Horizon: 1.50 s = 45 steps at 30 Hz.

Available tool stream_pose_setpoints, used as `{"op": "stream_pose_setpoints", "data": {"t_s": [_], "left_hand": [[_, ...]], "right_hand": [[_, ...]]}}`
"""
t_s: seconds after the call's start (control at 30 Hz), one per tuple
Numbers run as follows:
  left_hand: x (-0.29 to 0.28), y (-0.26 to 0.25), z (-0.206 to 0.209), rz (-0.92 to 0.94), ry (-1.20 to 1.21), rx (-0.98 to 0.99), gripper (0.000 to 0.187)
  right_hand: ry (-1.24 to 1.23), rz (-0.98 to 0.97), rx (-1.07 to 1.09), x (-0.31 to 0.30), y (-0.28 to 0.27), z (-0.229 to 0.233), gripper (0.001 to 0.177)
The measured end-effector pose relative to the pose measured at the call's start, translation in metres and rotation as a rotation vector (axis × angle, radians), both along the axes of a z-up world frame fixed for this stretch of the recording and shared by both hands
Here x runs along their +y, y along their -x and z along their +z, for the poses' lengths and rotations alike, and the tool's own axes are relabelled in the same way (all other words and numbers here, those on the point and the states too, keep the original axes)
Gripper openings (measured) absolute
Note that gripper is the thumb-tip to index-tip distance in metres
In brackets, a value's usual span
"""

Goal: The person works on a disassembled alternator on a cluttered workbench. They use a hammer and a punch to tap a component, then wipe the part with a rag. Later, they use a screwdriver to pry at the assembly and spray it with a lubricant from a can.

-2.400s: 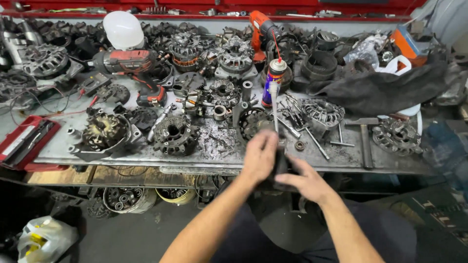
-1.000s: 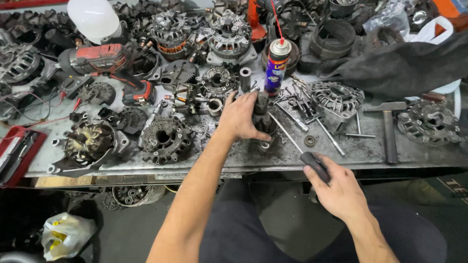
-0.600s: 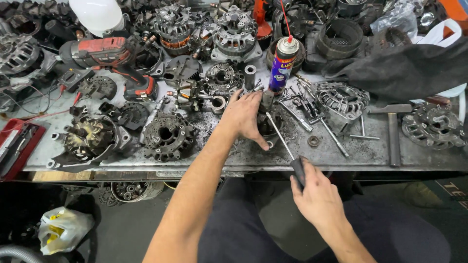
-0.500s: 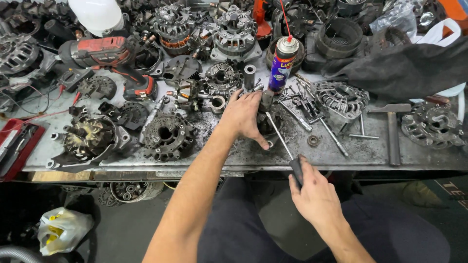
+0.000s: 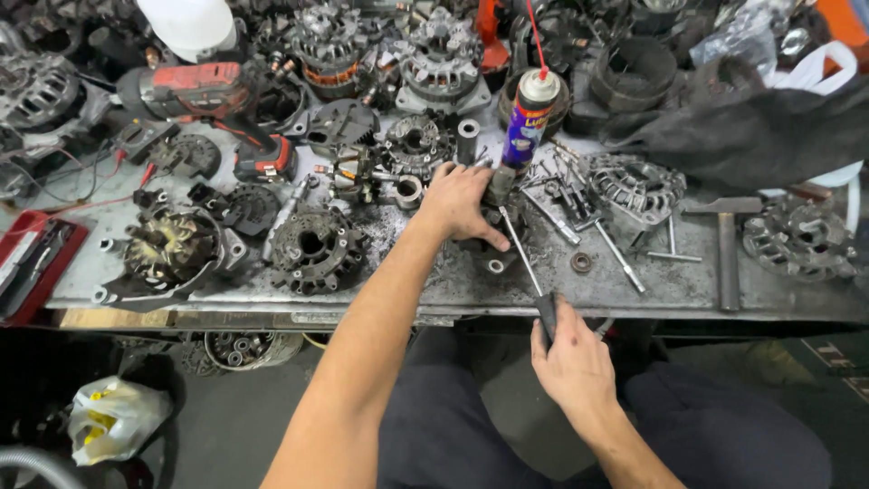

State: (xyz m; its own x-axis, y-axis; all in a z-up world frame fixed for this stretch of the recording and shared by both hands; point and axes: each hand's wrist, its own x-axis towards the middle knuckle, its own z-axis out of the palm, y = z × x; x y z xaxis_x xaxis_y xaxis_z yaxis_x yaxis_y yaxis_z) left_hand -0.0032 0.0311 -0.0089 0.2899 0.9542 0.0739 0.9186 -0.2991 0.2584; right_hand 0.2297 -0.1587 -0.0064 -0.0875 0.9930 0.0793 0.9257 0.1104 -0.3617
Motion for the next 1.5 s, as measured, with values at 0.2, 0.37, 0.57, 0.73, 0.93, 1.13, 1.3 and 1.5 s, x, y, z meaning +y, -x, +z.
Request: {"op": "stream_pose_setpoints", "data": {"t_s": [0.2, 0.37, 0.57, 0.73, 0.93, 1.13, 1.3, 1.5], "left_hand": [[0.001, -0.006, 0.001, -0.006, -0.05, 0.032, 0.126], [0.005, 0.0, -0.007, -0.042, 0.006, -0.008, 0.113], [0.005, -0.005, -0.006, 0.043, -0.005, -0.108, 0.113], [0.004, -0.011, 0.001, 0.078, 0.087, -0.04, 0.119], [-0.003, -0.013, 0.01, 0.112, 0.084, -0.088, 0.092], [-0.012, -0.013, 0.017, 0.136, -0.02, -0.178, 0.091], [-0.013, -0.014, 0.019, 0.157, 0.004, -0.189, 0.089], [-0.014, -0.017, 0.022, 0.143, 0.013, -0.14, 0.103]], "right_hand": [[0.193, -0.116, 0.147, 0.022, -0.027, -0.009, 0.048], [0.515, -0.124, 0.358, 0.033, -0.026, 0.013, 0.036], [0.483, -0.153, 0.317, 0.023, -0.013, 0.015, 0.036], [0.496, -0.171, 0.245, 0.023, -0.011, 0.027, 0.045], [0.489, -0.179, 0.24, 0.026, -0.014, 0.032, 0.049], [0.535, -0.211, 0.187, 0.03, -0.011, 0.028, 0.07], [0.513, -0.192, 0.231, 0.026, -0.011, 0.034, 0.049], [0.496, -0.192, 0.242, 0.026, -0.008, 0.03, 0.031]]}}
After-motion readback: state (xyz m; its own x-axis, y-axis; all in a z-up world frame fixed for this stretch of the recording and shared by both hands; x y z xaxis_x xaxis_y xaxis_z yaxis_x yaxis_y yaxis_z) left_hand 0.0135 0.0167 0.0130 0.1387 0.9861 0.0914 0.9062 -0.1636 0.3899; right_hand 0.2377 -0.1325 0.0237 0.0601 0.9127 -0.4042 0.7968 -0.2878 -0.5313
